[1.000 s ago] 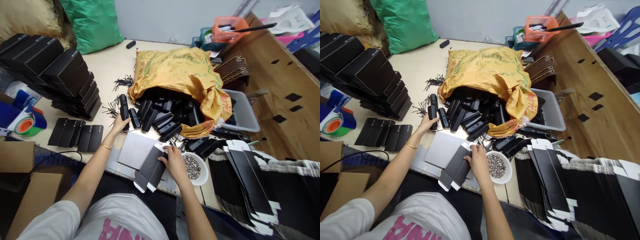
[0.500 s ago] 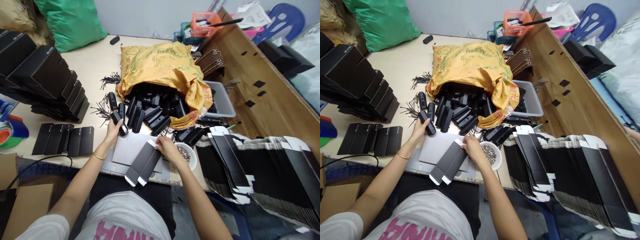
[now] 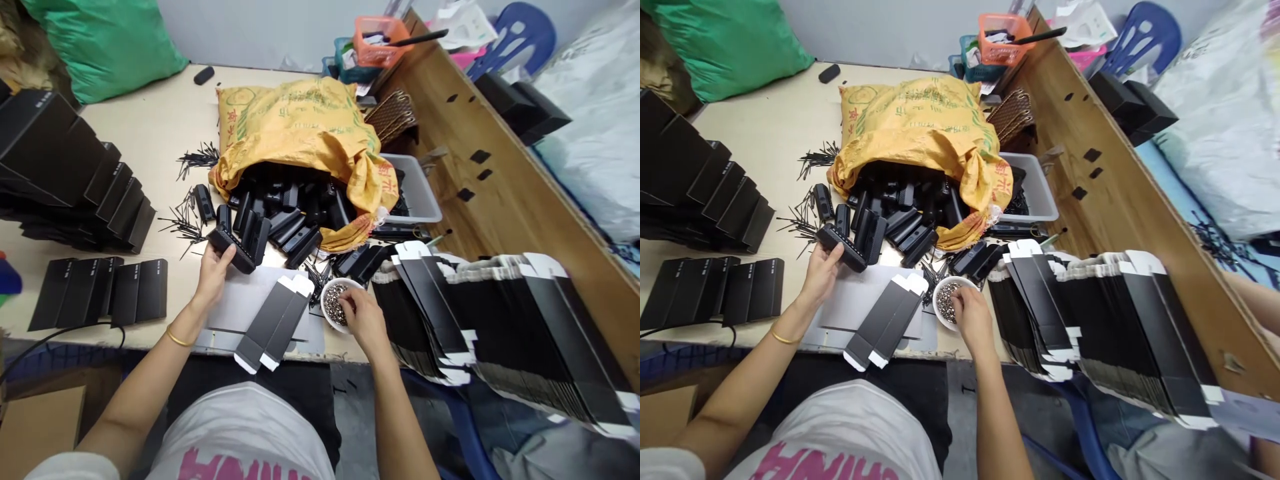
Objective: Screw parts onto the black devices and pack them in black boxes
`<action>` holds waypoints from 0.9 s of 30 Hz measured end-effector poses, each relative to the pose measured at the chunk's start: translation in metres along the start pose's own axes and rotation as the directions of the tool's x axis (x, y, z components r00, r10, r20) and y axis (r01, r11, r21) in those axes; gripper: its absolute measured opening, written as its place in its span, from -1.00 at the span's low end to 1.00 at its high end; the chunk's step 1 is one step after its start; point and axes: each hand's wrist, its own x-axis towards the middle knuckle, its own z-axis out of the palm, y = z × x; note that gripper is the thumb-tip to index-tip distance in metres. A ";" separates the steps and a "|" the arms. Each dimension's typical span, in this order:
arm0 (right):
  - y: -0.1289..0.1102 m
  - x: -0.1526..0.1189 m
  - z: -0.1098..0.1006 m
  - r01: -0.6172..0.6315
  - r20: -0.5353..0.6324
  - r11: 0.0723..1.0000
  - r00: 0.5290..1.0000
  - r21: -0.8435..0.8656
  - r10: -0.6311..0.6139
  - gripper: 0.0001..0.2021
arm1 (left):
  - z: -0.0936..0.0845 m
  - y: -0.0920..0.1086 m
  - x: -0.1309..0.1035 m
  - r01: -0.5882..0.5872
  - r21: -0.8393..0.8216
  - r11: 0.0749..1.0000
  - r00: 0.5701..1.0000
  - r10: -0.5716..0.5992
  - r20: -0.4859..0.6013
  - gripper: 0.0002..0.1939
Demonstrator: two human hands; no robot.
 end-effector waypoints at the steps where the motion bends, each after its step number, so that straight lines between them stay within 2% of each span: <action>1: 0.000 -0.001 -0.001 -0.032 -0.039 0.997 0.999 0.076 0.035 -0.88 | 0.002 0.002 -0.007 0.079 -0.084 0.993 0.997 -0.077 0.024 -0.57; 3: -0.002 -0.004 -0.002 -0.123 -0.084 0.947 0.984 0.298 0.155 -0.88 | 0.007 0.004 -0.022 0.230 -0.213 0.950 0.973 -0.220 0.069 -0.61; 4: -0.005 -0.006 -0.002 -0.168 -0.081 0.883 0.971 0.437 0.225 -0.87 | 0.009 0.004 -0.029 0.282 -0.259 0.924 0.959 -0.271 0.078 -0.64; 7: -0.023 -0.010 0.002 -0.238 0.021 0.557 0.930 0.796 0.368 -0.79 | 0.015 -0.001 -0.044 0.383 -0.359 0.851 0.921 -0.382 0.077 -0.70; 9: -0.042 -0.009 0.009 -0.247 0.117 0.358 0.930 0.901 0.349 -0.76 | 0.018 -0.005 -0.050 0.415 -0.410 0.812 0.903 -0.424 0.074 -0.74; 10: -0.053 -0.008 0.013 -0.254 0.158 0.293 0.936 0.922 0.315 -0.75 | 0.019 -0.006 -0.052 0.422 -0.429 0.799 0.898 -0.435 0.073 -0.76; 12: -0.076 -0.005 0.021 -0.260 0.203 0.230 0.948 0.938 0.246 -0.76 | 0.020 -0.007 -0.054 0.419 -0.461 0.782 0.896 -0.440 0.068 -0.80; 14: -0.096 -0.004 0.031 -0.245 0.202 0.235 0.961 0.941 0.190 -0.78 | 0.019 -0.006 -0.054 0.403 -0.489 0.774 0.898 -0.438 0.045 -0.82; 17: -0.119 -0.005 0.047 -0.168 0.132 0.338 0.983 0.926 0.125 -0.84 | 0.015 -0.003 -0.052 0.387 -0.528 0.756 0.893 -0.450 0.010 -0.83; 20: -0.134 -0.009 0.061 0.019 -0.052 0.524 0.997 0.852 0.049 -0.90 | 0.011 0.000 -0.051 0.398 -0.562 0.725 0.879 -0.477 0.008 -0.83; 23: -0.142 -0.013 0.069 0.206 -0.231 0.671 0.972 0.712 -0.053 -0.94 | 0.009 0.002 -0.052 0.415 -0.583 0.699 0.869 -0.495 0.026 -0.81; 25: -0.146 -0.014 0.073 0.257 -0.295 0.699 0.953 0.667 -0.070 -0.94 | 0.010 0.003 -0.053 0.426 -0.592 0.683 0.862 -0.505 0.038 -0.80; 27: -0.149 -0.014 0.076 0.264 -0.330 0.680 0.943 0.684 -0.034 -0.95 | 0.012 0.004 -0.054 0.437 -0.606 0.665 0.853 -0.520 0.045 -0.80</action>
